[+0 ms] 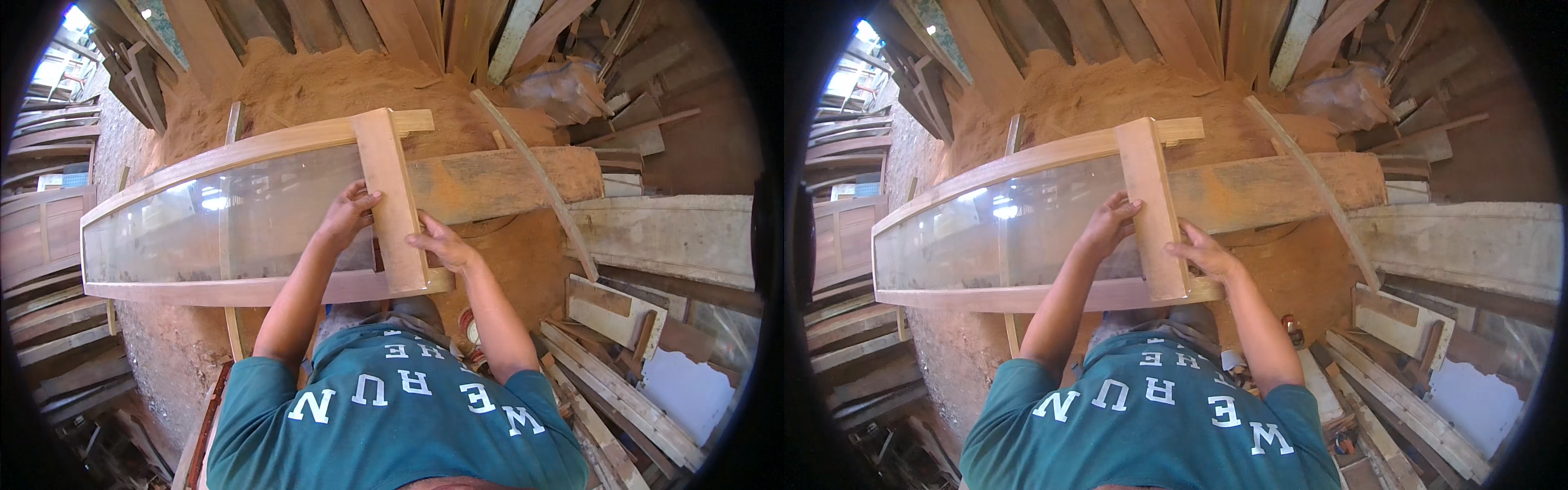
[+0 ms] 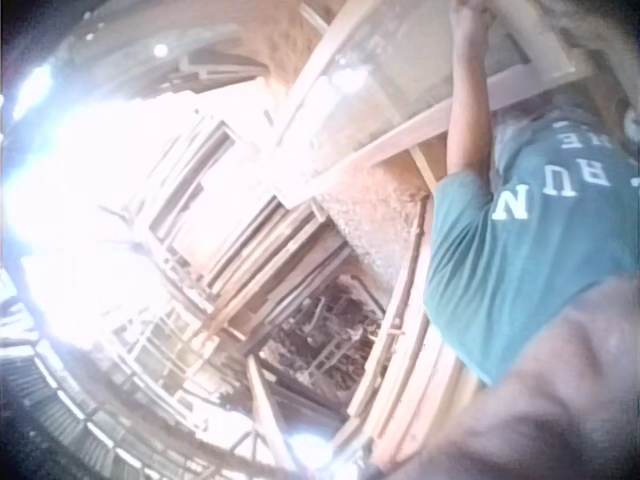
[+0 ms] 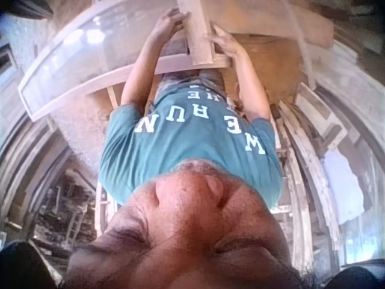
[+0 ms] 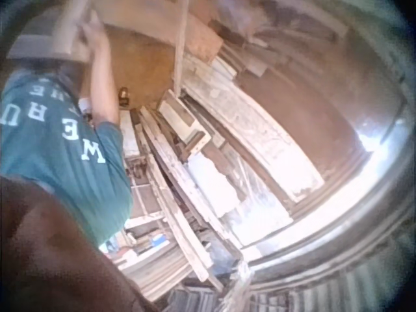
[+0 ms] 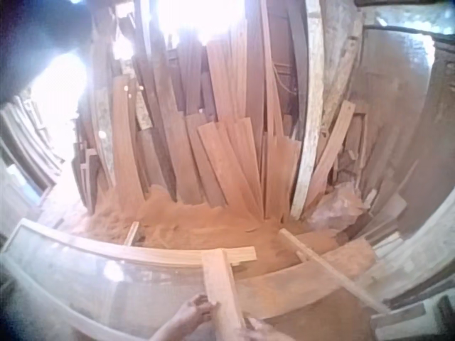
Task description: The person applies glue to a wooden piece and attaches it to a larger frame containing a translucent panel. They then use a metal clamp to secure the joint and a hammer to tap the wood into alignment.
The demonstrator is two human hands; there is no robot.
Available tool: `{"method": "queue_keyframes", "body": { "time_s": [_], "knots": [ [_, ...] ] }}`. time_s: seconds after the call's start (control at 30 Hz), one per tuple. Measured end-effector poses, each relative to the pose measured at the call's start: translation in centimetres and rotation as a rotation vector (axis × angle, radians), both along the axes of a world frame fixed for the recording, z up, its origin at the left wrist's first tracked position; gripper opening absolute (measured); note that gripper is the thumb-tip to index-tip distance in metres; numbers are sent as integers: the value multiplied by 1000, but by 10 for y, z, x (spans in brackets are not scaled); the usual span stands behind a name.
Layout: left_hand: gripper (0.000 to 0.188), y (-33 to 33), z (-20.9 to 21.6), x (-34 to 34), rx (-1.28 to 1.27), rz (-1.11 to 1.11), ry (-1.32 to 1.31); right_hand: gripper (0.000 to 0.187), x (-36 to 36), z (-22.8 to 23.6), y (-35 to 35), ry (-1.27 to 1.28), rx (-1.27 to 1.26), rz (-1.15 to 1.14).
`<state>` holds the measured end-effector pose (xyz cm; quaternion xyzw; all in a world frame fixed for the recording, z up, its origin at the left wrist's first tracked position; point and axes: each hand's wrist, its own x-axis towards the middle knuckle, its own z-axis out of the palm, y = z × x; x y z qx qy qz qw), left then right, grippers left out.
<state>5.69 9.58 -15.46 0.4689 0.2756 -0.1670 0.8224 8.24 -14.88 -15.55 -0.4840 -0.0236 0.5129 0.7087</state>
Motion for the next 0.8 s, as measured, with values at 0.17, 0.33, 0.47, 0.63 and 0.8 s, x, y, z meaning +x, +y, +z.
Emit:
{"method": "queue_keyframes", "body": {
  "time_s": [0.17,0.33,0.47,0.63,0.8],
  "knots": [
    [42,-49,-8,4,-47,25,-53,52,21,9,-50,-17,-139,-93],
    [44,-83,-9,8,87,19,-70,46,28,12,-57,-297,-402,1],
    [40,-82,-18,18,59,-9,-87,46,31,7,-47,-253,-457,-72],
    [40,-60,-16,31,50,0,13,53,27,-1,-20,-430,-681,-154],
    [50,-39,-21,34,217,2,-4,54,19,47,43,-1217,-1064,-65]
  ]
}}
